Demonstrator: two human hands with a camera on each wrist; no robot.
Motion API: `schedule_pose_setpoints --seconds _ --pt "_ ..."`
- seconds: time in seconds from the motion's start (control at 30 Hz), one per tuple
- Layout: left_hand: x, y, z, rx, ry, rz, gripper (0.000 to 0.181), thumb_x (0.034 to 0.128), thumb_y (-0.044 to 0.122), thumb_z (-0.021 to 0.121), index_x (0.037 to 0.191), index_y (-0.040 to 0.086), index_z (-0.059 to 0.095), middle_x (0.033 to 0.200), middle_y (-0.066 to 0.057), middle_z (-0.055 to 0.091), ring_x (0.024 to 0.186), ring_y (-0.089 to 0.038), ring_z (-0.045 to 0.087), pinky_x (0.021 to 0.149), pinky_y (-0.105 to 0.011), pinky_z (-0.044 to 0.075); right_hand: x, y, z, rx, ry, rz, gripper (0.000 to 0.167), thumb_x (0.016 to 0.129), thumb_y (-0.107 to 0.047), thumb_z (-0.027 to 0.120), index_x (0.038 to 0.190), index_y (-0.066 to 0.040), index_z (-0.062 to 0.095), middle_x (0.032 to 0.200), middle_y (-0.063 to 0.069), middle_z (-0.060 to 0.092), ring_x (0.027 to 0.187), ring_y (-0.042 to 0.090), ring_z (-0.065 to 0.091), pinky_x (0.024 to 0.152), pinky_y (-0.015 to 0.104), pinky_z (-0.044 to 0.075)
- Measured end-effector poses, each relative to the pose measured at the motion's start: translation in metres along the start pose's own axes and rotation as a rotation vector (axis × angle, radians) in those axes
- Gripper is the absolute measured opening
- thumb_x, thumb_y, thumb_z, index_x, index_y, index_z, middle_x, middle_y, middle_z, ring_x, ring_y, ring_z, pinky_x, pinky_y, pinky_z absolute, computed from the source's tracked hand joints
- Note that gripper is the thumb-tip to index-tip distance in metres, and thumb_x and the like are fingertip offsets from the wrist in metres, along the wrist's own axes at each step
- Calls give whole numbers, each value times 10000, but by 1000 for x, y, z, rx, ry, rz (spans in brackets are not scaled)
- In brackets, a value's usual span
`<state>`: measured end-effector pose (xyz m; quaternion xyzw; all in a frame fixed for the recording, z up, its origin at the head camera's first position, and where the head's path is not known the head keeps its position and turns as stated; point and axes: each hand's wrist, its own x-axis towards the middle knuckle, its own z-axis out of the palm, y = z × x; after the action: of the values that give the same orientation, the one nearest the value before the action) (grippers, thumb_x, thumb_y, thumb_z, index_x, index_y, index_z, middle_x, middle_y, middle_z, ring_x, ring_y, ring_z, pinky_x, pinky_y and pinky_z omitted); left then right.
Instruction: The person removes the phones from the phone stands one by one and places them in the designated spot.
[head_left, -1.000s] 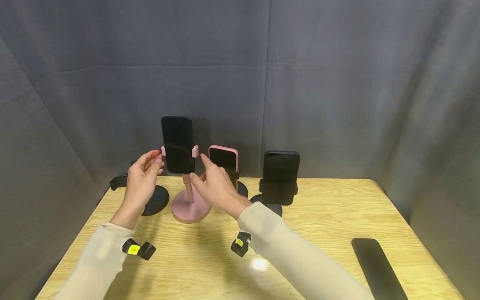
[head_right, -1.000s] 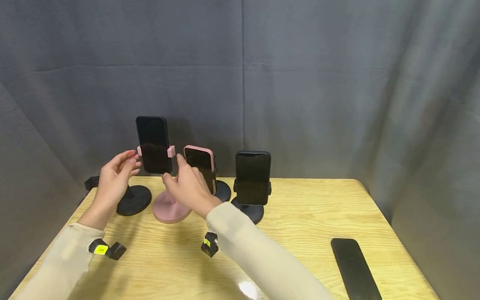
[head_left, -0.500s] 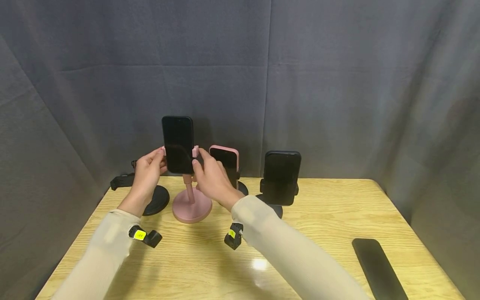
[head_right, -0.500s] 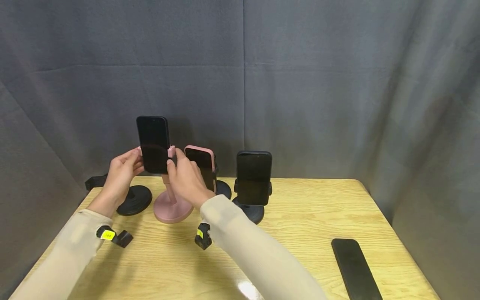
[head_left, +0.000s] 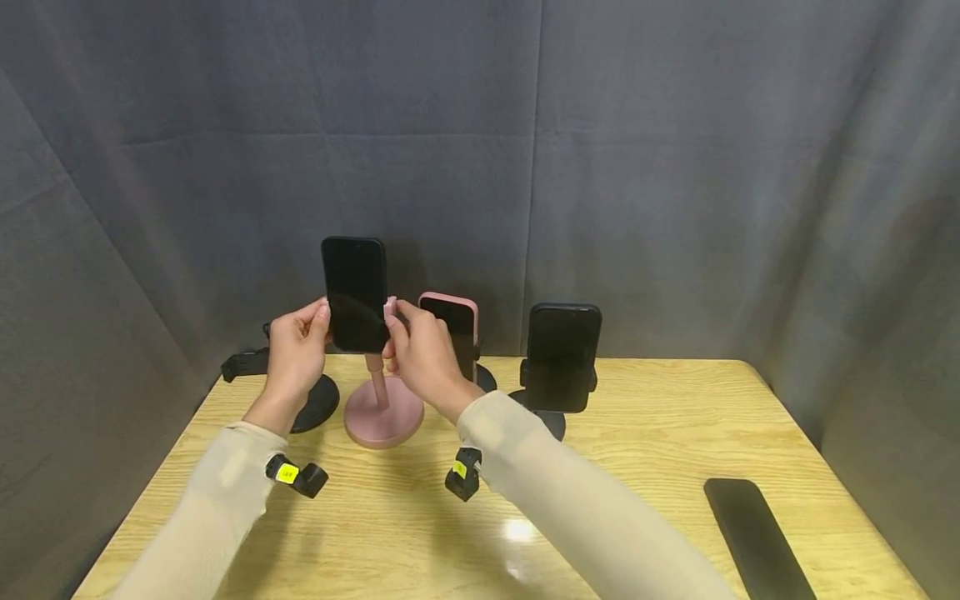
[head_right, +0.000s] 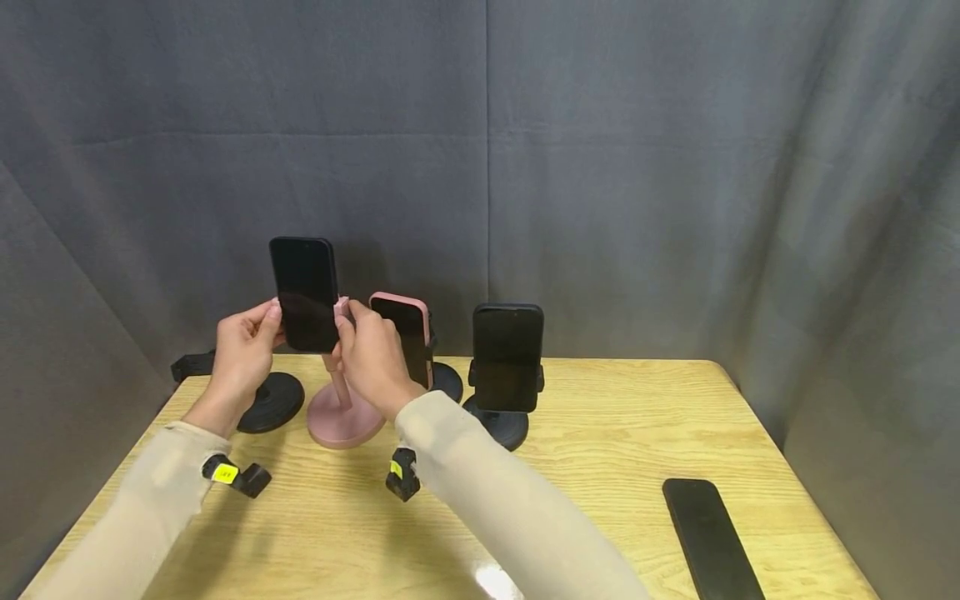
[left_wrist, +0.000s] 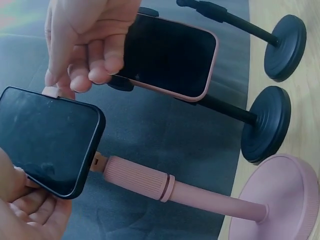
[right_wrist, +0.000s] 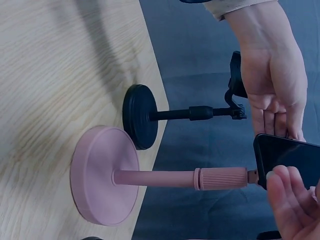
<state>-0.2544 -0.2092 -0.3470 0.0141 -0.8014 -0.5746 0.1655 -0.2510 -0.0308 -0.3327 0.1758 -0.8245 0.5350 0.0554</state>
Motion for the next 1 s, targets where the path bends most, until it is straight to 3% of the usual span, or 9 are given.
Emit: schedule_pose_setpoints --seconds 0.2,0.5,0.73,0.87,0.93,1.0 --pt "-5 1 2 4 8 21 428 1092 233 444 1462 25 503 1439 -128 576 955 184 541 806 -24 465 -3 -1 -3 50 43 -36 226 1061 -133 524 1205 -11 650 705 106 645 534 120 603 534 177 555" --pt "-15 10 -2 -77 19 97 397 1065 164 515 1397 -50 553 1339 -204 615 872 213 591 774 -41 508 -8 -6 -13 117 43 -71 262 1050 -120 542 1239 32 641 733 153 665 559 179 646 572 226 598" --pt "-23 20 -10 -62 12 179 392 1049 167 555 1354 -78 584 1289 -242 630 855 194 628 806 -58 531 -16 -14 -27 139 4 -135 300 1045 -107 551 1290 50 621 746 183 673 549 114 625 582 250 609" --pt "-27 25 -14 -23 -8 223 382 1028 156 597 1323 -85 610 1226 -269 653 803 163 652 820 -47 517 -20 -16 -35 159 -4 -176 257 1029 -88 572 1227 58 648 736 191 664 537 109 619 580 268 614" --pt "-29 27 -16 -8 -22 232 376 1014 143 619 1312 -86 620 1210 -234 669 786 151 660 825 -41 510 -22 -17 -39 171 -7 -199 227 1022 -81 581 1183 56 663 723 189 657 527 119 621 571 281 615" --pt "-32 30 -18 -21 -40 237 372 1002 132 636 1300 -92 626 1159 -108 714 777 131 675 826 -51 519 -24 -17 -43 172 -11 -227 198 1020 -81 584 1136 52 674 712 183 653 522 130 625 564 289 614"
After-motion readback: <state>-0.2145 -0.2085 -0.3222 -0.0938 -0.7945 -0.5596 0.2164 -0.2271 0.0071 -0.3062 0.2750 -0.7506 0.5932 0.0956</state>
